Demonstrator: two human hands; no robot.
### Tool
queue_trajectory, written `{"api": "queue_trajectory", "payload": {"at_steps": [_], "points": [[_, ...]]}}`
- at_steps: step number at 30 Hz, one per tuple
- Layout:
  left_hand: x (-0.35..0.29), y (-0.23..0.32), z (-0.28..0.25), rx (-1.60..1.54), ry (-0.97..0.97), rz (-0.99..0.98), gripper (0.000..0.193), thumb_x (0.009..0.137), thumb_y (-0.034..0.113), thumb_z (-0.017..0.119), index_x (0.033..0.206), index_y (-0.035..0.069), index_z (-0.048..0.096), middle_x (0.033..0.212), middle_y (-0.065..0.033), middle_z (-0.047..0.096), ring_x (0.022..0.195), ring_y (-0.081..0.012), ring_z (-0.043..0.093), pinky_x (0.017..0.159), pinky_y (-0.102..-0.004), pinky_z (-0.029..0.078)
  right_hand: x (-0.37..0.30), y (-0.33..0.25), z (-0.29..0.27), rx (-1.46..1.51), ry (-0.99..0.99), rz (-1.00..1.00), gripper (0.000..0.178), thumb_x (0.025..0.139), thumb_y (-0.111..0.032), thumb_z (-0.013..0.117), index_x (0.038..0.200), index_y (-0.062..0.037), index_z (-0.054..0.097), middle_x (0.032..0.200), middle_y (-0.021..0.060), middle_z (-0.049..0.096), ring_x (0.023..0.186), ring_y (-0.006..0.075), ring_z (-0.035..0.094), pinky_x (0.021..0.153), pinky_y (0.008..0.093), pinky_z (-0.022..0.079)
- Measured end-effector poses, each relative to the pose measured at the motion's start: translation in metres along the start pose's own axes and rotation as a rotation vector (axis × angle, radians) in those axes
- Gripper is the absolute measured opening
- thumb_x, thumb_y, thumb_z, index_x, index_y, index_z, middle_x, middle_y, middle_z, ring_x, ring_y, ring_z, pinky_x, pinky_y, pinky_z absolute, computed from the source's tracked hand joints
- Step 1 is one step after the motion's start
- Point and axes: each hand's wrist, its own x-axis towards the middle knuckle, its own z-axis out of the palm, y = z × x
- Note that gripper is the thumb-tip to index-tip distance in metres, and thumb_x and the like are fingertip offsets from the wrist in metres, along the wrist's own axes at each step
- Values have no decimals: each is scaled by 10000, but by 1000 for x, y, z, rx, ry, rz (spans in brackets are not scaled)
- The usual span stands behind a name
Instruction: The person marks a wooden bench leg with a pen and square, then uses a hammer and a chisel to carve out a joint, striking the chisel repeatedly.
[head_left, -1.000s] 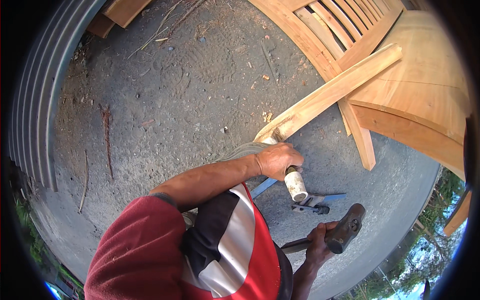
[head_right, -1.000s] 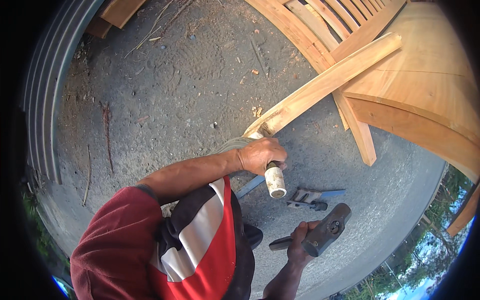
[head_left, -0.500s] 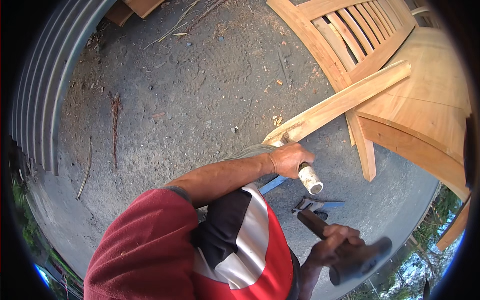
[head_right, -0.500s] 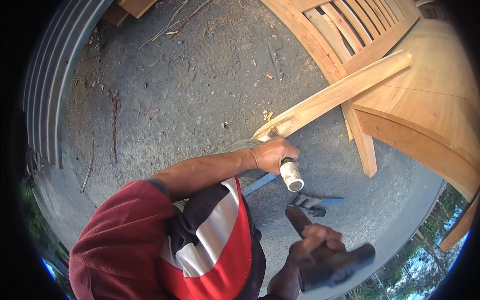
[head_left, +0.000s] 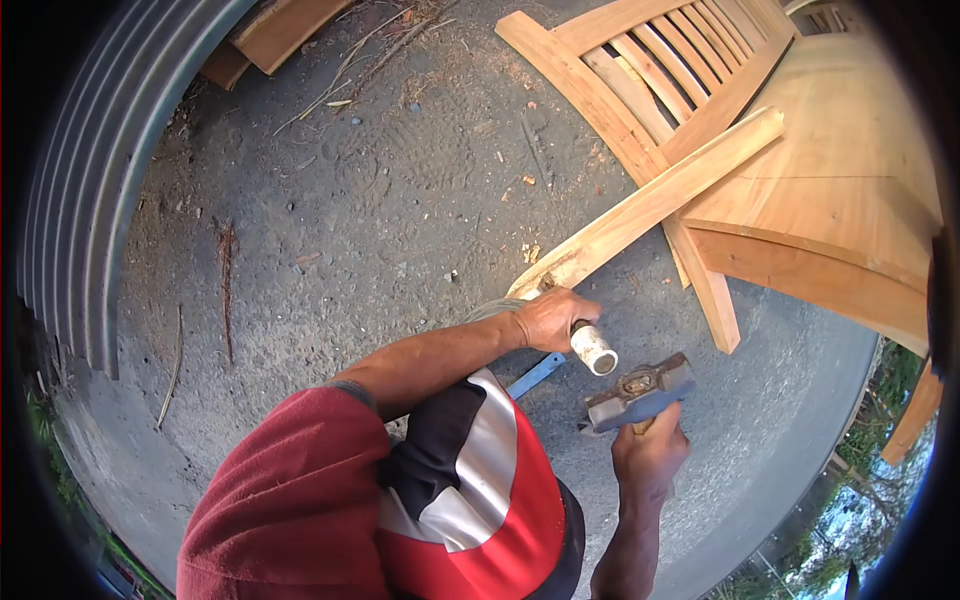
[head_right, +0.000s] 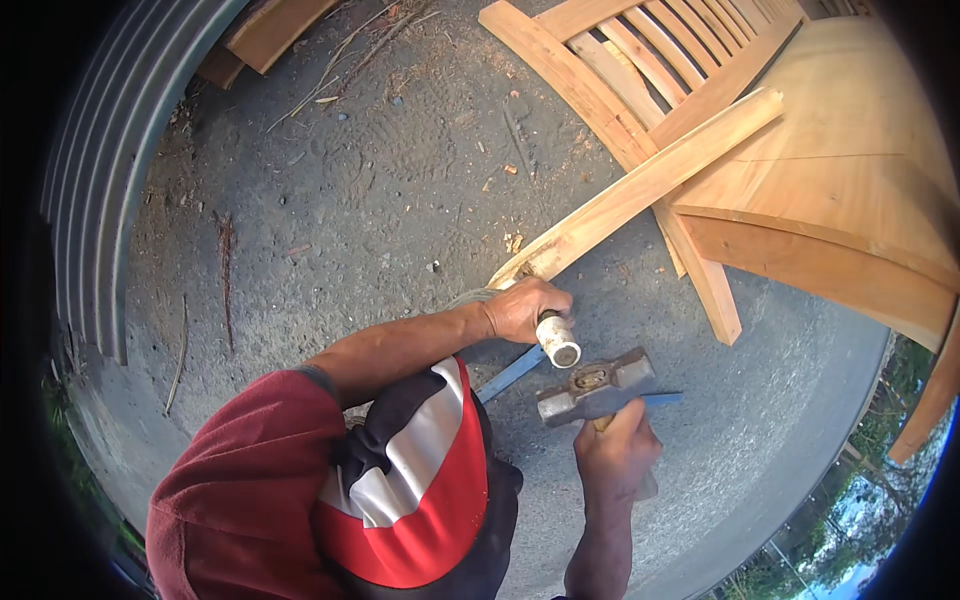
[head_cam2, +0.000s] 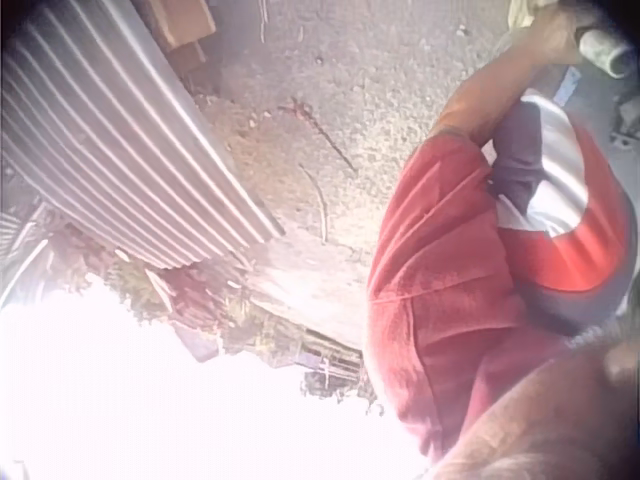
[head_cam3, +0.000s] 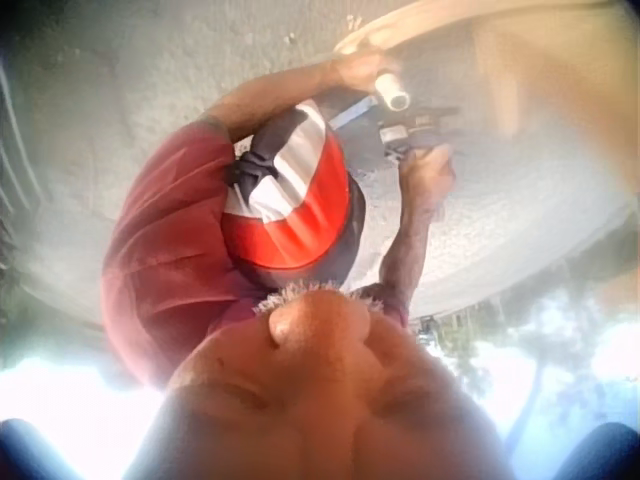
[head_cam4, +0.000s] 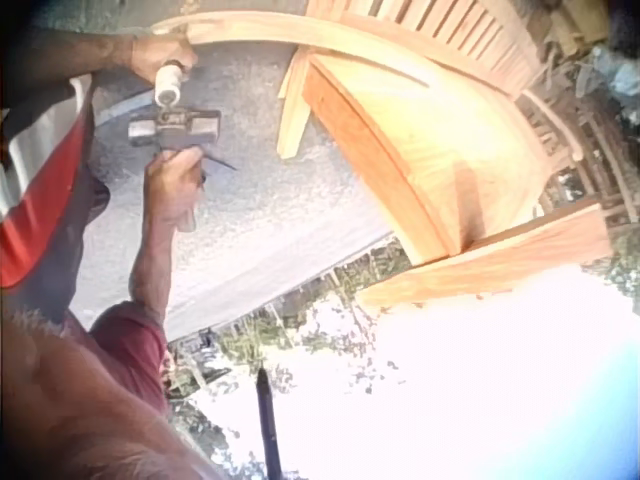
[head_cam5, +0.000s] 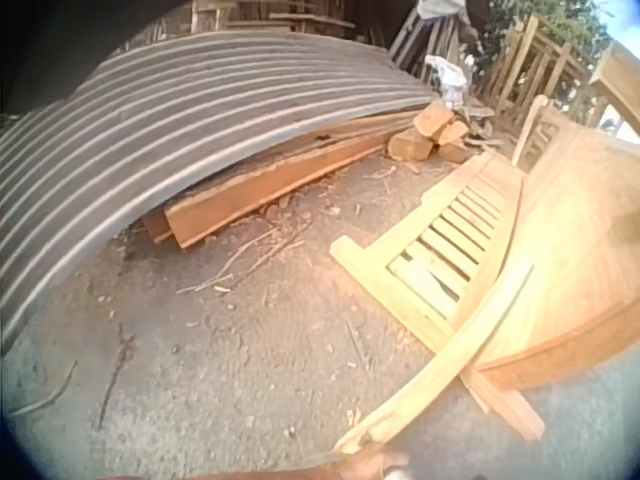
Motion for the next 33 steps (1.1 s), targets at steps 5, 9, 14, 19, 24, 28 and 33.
{"api": "queue_trajectory", "payload": {"at_steps": [5,9,14,19,24,28,33], "points": [[-7,3,4,-39,6,-61,237,821,179,769,750,58,579,689,-153,622,685,-359,659,610,-452,480,-4,-48,-52,720,605,198,200,931,0,584,873,-54,400,684,56,485,500,152,516,495,290,483],[2,0,-4,-107,5,-97,253,838,194,765,744,56,574,672,-151,603,664,-361,645,592,-442,478,-20,12,29,-19,292,-116,228,890,-97,635,1056,0,511,743,112,590,601,245,610,591,339,554],[6,16,3,211,-248,-50,169,760,146,752,790,61,610,733,-150,665,745,-378,682,664,-465,523,-50,40,21,701,-19,682,241,874,-101,688,1048,-50,529,754,90,593,619,183,626,552,349,515],[20,23,24,313,-364,-67,219,700,133,740,858,49,614,820,-132,691,838,-364,695,729,-481,542,-108,38,85,1356,203,939,209,860,-43,667,924,-73,470,674,38,502,511,158,523,464,317,454],[7,31,13,85,-107,156,254,776,225,780,732,89,570,704,-80,615,684,-319,628,670,-419,473,-152,39,106,1155,50,1182,187,840,-25,664,876,-69,485,666,41,499,490,149,506,476,295,460],[-4,27,-1,68,-64,82,213,666,154,786,804,97,633,743,-93,657,738,-333,673,673,-442,510,-128,30,69,1066,125,868,214,843,-47,701,916,-38,500,737,86,551,535,174,585,523,298,524],[-4,17,-2,64,-1,72,254,792,206,773,717,92,559,664,-96,602,661,-340,623,631,-455,481,-87,9,28,1220,351,594,231,835,-24,653,1002,-44,494,738,87,555,454,163,540,428,274,459]]}}
